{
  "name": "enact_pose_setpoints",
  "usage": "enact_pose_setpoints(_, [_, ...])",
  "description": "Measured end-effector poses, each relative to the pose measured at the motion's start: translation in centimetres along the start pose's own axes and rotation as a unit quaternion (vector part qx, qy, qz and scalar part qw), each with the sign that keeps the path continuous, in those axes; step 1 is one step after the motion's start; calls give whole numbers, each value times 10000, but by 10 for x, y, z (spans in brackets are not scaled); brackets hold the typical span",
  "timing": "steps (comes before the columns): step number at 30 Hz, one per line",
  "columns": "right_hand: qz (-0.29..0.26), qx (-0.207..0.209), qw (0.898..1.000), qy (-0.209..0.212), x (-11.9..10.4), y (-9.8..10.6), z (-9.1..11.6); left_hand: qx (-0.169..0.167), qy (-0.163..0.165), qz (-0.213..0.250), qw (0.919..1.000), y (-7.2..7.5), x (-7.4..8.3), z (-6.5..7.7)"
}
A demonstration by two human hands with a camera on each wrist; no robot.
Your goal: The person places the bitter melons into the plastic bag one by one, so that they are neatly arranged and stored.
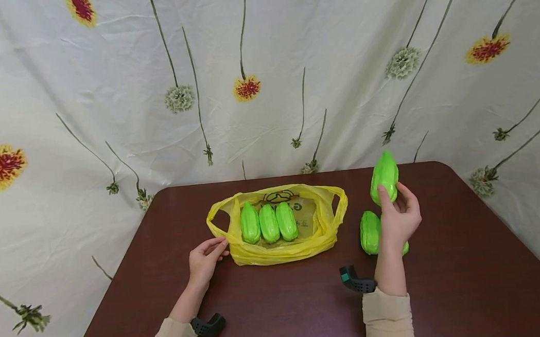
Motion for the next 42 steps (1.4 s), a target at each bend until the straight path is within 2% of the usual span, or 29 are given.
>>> enact_pose_setpoints(18, [418,-792,9959,117,4,-42,30,-2,-52,4,10000,0,1,0])
enact_pose_setpoints(27, [607,-1198,9909,82,18,-60,44,0,-85,-38,10000,0,1,0])
enact_pose_setpoints(33, [738,-1558,9850,-43,29,-73,55,-23,-52,-49,10000,0,-1,-1])
enact_pose_setpoints(42, [1489,-2046,9674,-104,55,-86,66,6,-132,-21,9999,0,1,0])
Point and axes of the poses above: each hand's wrist, its own z-axis away from the middle knuckle, its own y-axis out of the back of the hand, x = y × z, the point moved 10 cm from there along -z, towards the middle knuckle, and after that the axes turned 1 degree about x, right-handed, at the moved point
